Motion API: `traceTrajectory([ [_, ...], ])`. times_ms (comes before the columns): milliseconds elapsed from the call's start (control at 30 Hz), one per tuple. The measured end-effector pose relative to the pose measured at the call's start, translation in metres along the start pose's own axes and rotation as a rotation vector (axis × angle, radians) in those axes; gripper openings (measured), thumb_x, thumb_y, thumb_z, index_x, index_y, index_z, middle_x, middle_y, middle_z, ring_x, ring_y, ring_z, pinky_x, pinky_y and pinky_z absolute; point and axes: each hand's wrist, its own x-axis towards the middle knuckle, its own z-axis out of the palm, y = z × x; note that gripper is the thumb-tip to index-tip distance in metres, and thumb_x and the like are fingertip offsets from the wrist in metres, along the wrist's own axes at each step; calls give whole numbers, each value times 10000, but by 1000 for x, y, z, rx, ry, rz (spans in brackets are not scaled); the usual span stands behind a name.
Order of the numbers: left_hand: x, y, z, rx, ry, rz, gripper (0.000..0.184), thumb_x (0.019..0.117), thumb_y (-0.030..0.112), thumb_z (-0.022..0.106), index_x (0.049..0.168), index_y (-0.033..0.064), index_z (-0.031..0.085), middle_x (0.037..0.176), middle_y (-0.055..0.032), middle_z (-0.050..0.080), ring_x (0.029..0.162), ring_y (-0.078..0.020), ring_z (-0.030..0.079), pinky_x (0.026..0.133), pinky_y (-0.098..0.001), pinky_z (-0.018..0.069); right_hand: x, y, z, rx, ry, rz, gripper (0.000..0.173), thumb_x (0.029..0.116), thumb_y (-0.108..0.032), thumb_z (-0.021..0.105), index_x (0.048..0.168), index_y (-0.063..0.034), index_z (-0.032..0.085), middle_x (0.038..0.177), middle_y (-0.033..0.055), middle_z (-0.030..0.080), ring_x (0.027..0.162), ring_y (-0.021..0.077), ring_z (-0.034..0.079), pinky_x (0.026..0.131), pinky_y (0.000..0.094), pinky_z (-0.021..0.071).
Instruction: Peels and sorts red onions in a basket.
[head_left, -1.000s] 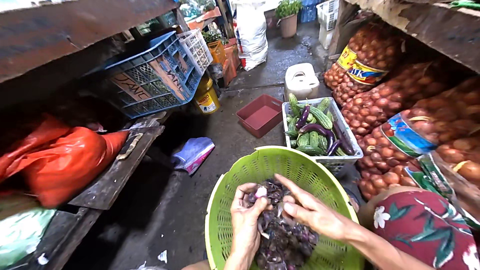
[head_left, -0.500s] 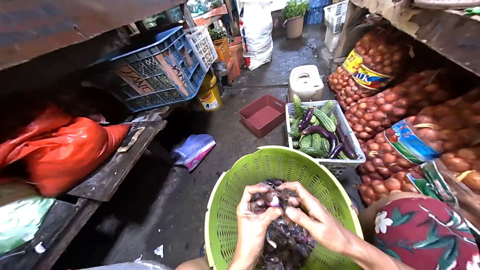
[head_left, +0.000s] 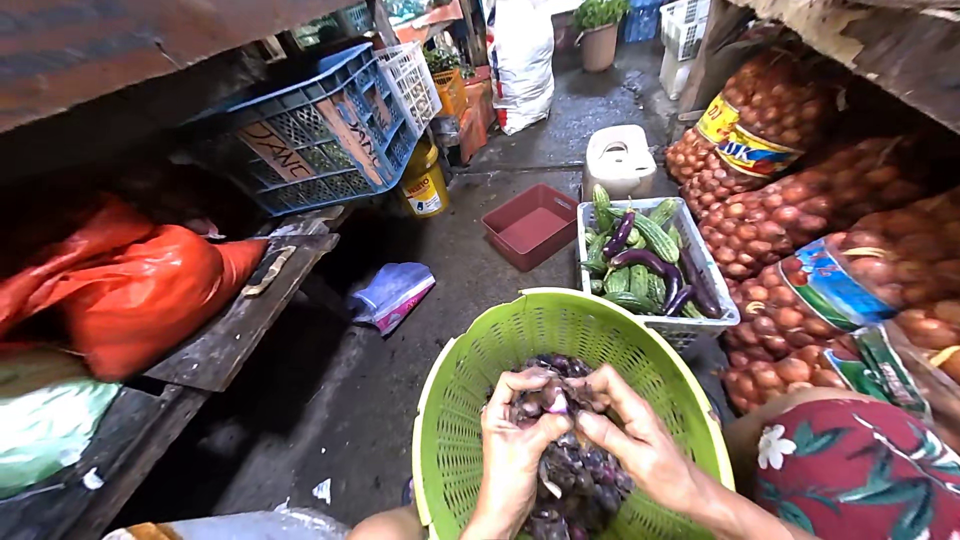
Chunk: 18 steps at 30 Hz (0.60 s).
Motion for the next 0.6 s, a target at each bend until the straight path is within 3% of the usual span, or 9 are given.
traceTrajectory([
  [267, 1, 4, -2, -54, -47, -95, 358, 777, 33, 833, 1112, 72, 711, 1107, -73, 723, 945, -98, 702, 821, -246, 595, -1, 2, 1, -11, 40, -70, 104, 1023, -186, 564, 1096, -114, 554, 989, -55, 687, 909, -37, 653, 809, 153, 548],
  [467, 3, 9, -4, -149, -90, -241, 338, 808, 46, 815, 1127, 65, 704, 1041, -86, 734, 835, -110, 713, 715, -258, 607, 0, 2, -3, -98, 19, -133, 103, 1019, -177, 569, 1073, -89, 566, 990, -36, 700, 957, -46, 651, 854, 140, 535],
  [600, 4, 19, -6, -177, -145, -386, 300, 879, 199, 793, 1139, 65, 724, 965, -51, 746, 747, -84, 706, 654, -233, 601, 3, 1, -10, -153, -11, -218, 99, 1017, -165, 578, 1040, -69, 592, 955, -11, 680, 930, -45, 640, 841, 118, 523],
])
